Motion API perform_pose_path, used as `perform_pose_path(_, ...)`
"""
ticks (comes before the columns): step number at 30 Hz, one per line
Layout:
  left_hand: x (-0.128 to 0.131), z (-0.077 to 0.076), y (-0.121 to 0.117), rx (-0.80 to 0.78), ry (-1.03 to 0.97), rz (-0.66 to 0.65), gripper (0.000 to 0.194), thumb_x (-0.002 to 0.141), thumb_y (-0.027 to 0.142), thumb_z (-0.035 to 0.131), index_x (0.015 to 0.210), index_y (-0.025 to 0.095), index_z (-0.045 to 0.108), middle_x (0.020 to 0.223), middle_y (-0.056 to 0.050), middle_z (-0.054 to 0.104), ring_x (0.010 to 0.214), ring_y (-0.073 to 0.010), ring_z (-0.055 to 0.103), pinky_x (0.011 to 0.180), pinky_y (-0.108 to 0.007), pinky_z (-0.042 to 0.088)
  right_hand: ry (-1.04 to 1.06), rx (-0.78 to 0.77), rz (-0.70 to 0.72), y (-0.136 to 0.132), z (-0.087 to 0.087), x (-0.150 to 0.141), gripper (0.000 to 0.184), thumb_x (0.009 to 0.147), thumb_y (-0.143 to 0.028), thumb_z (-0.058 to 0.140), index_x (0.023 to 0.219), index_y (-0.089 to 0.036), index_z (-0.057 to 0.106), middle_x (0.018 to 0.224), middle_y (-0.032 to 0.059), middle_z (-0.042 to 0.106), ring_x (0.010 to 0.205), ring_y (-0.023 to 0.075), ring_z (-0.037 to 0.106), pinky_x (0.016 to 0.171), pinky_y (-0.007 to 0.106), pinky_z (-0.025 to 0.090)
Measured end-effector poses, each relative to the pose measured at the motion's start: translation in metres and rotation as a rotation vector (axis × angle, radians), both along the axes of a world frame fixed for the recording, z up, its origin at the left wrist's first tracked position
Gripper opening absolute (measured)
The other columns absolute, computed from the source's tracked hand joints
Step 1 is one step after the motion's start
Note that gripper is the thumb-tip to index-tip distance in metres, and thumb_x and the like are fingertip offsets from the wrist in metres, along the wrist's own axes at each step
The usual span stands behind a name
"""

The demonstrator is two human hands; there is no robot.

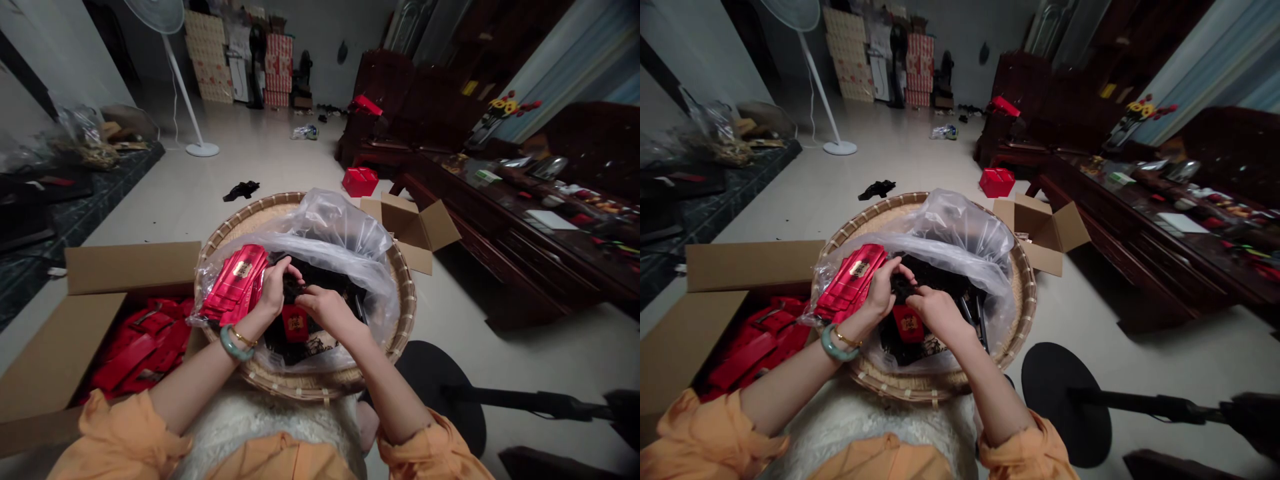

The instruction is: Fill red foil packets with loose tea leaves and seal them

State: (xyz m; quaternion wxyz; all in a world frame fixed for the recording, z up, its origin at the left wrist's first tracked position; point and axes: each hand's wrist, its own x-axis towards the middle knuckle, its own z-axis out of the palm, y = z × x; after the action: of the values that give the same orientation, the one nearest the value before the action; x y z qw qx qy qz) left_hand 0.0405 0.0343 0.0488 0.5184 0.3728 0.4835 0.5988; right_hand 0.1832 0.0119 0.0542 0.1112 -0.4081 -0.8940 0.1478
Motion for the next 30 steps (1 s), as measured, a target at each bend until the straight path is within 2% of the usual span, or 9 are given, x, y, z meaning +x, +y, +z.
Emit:
perform_pose_path(5,-0.001,0.004,-0.001,-0.017,-0.102,-0.046,0.040,0.080,0.044,0.047,0.100,0.013,0.062,0.075,-0.005,0.066,0.060,-0.0177,0.065,0.057,-0.028,0.050,-0.041,0.012,0.006,0.001,0.002,-0.002,0.020,0.090,-0.022,0.048,0.096,-0.022,0.067,0.097,0.0046,0.063,0.080,0.0129,0.060,0.068,0.019,0.041)
perform_pose_path(9,0.000,0.004,-0.004,0.095,0.013,0.003,0.048,0.084,0.046,0.044,0.119,0.016,0.054,0.103,-0.010,0.063,0.068,-0.0162,0.067,0.062,-0.028,0.052,-0.073,0.036,-0.008,0.001,0.003,-0.002,0.021,0.090,-0.022,0.047,0.099,-0.024,0.067,0.102,0.0051,0.062,0.084,0.0133,0.060,0.069,0.020,0.041)
perform_pose_path(13,0.001,-0.002,-0.008,0.172,0.037,-0.027,0.049,0.085,0.049,0.042,0.123,0.019,0.050,0.117,-0.011,0.054,0.077,-0.0167,0.067,0.067,-0.030,0.055,-0.095,0.078,-0.033,-0.001,0.002,-0.003,0.021,0.091,-0.022,0.047,0.098,-0.024,0.067,0.104,0.0044,0.063,0.084,0.0134,0.060,0.066,0.019,0.041)
perform_pose_path(17,0.000,-0.007,-0.008,0.157,0.004,-0.023,0.046,0.087,0.051,0.039,0.120,0.021,0.049,0.121,-0.011,0.052,0.077,-0.0157,0.066,0.067,-0.033,0.056,-0.088,0.131,-0.040,-0.005,-0.001,-0.005,0.018,0.090,-0.024,0.050,0.094,-0.025,0.067,0.101,0.0032,0.063,0.080,0.0131,0.060,0.062,0.019,0.039)
perform_pose_path(22,-0.002,-0.001,-0.012,0.209,0.034,-0.063,0.044,0.088,0.049,0.040,0.123,0.024,0.046,0.135,-0.012,0.042,0.092,-0.0207,0.064,0.070,-0.036,0.057,-0.039,0.264,-0.041,-0.008,-0.009,-0.005,0.018,0.090,-0.020,0.048,0.095,-0.023,0.065,0.099,0.0042,0.064,0.082,0.0132,0.059,0.062,0.020,0.039)
perform_pose_path(24,-0.007,0.004,-0.016,0.288,0.022,-0.105,0.043,0.089,0.047,0.038,0.124,0.024,0.045,0.136,-0.011,0.043,0.103,-0.0229,0.060,0.085,-0.041,0.052,0.006,0.338,-0.040,-0.009,-0.013,-0.003,0.019,0.090,-0.019,0.047,0.096,-0.022,0.065,0.106,0.0049,0.064,0.088,0.0137,0.059,0.067,0.020,0.041)
perform_pose_path(27,-0.020,0.003,-0.020,0.344,0.103,-0.188,0.044,0.088,0.043,0.044,0.125,0.019,0.046,0.131,-0.012,0.050,0.121,-0.0245,0.048,0.106,-0.043,0.033,0.069,0.439,-0.064,-0.010,-0.018,-0.001,0.018,0.090,-0.020,0.048,0.097,-0.022,0.065,0.111,0.0049,0.064,0.090,0.0137,0.059,0.070,0.021,0.042)
perform_pose_path(28,-0.025,-0.001,-0.023,0.330,0.175,-0.235,0.048,0.085,0.040,0.051,0.127,0.019,0.044,0.131,-0.012,0.049,0.125,-0.0248,0.044,0.109,-0.043,0.029,0.085,0.465,-0.077,-0.011,-0.020,0.000,0.018,0.090,-0.020,0.048,0.096,-0.022,0.065,0.109,0.0048,0.065,0.088,0.0135,0.058,0.070,0.022,0.042)
perform_pose_path(30,-0.031,-0.014,-0.030,0.276,0.368,-0.324,0.072,0.073,0.032,0.065,0.136,0.019,0.032,0.137,-0.014,0.043,0.129,-0.0255,0.038,0.109,-0.043,0.027,0.110,0.500,-0.092,-0.013,-0.021,0.000,0.016,0.090,-0.021,0.049,0.094,-0.021,0.065,0.105,0.0045,0.066,0.084,0.0137,0.056,0.070,0.023,0.042)
